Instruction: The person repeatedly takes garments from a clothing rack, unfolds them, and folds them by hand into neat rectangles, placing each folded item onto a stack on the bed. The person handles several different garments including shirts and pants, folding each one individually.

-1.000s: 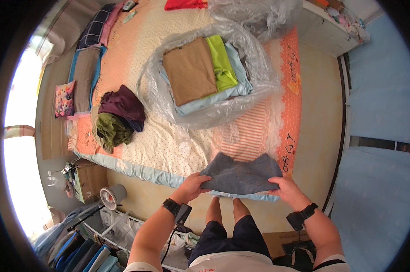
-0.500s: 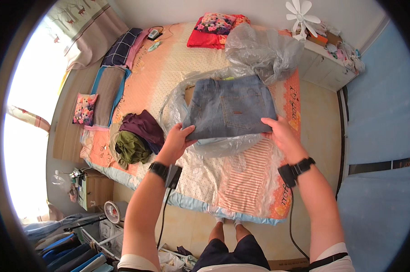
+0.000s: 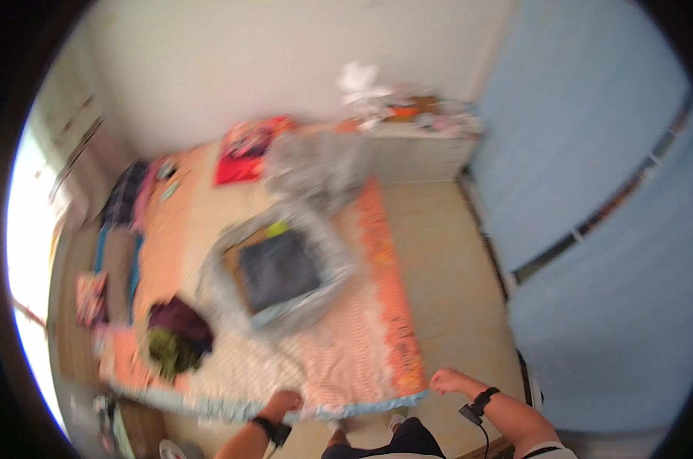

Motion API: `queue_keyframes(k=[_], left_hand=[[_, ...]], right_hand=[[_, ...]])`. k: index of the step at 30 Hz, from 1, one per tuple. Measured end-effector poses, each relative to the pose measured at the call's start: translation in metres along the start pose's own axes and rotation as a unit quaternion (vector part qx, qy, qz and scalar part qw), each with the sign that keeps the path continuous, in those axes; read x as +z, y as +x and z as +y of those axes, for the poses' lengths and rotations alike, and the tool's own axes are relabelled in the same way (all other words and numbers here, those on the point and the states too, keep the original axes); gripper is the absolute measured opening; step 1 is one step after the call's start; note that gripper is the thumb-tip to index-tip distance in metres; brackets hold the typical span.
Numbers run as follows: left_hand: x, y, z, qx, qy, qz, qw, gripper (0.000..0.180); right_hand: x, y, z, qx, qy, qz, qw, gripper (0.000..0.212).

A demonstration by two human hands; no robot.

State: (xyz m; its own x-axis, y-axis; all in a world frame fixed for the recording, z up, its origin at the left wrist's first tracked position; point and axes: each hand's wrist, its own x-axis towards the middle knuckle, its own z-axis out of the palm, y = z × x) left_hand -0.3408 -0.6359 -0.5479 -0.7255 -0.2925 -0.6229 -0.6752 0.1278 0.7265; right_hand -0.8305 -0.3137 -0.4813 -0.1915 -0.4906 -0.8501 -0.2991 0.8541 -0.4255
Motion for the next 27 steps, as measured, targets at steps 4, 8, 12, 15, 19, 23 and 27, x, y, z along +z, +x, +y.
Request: queue_keyframes(k=[4, 8, 12, 15, 19, 23, 27], left_hand=[[0.06, 0.034, 0.059, -0.057, -0.25, -0.058, 0.965, 0.024], [0.112, 0.095, 0.153, -0.101, -0.291, -0.057, 0.95, 0.031], [0.164, 0.2, 0.275, -0.094, -0.21, -0.043, 0.972, 0.033], [0.205, 0.263, 0.389, -0.007, -0.313, -0.084, 0.946, 0.036], [0.24, 0.307, 0.521, 0.023, -0.129, -0.09, 0.987, 0.04], [0.241, 0.348, 0.599, 0.04, -0.003, -0.084, 0.996, 0.045], [0.218, 0.412, 0.613, 0.014, -0.14, -0.077, 0.987, 0.047]], right_hand=[[-0.05, -0.05, 0.118, 0.015, -0.02, 0.056, 0.998, 0.033], [-0.125, -0.064, 0.225, 0.012, 0.057, 0.104, 0.993, 0.035], [-0.197, -0.093, 0.318, -0.021, 0.048, 0.216, 0.975, 0.044], [-0.285, -0.131, 0.349, -0.025, 0.076, 0.343, 0.936, 0.059], [-0.408, -0.19, 0.356, -0.045, 0.17, 0.428, 0.887, 0.081], [-0.558, -0.215, 0.329, -0.111, 0.124, 0.602, 0.781, 0.101], [-0.717, -0.233, 0.268, -0.198, 0.136, 0.714, 0.657, 0.111]])
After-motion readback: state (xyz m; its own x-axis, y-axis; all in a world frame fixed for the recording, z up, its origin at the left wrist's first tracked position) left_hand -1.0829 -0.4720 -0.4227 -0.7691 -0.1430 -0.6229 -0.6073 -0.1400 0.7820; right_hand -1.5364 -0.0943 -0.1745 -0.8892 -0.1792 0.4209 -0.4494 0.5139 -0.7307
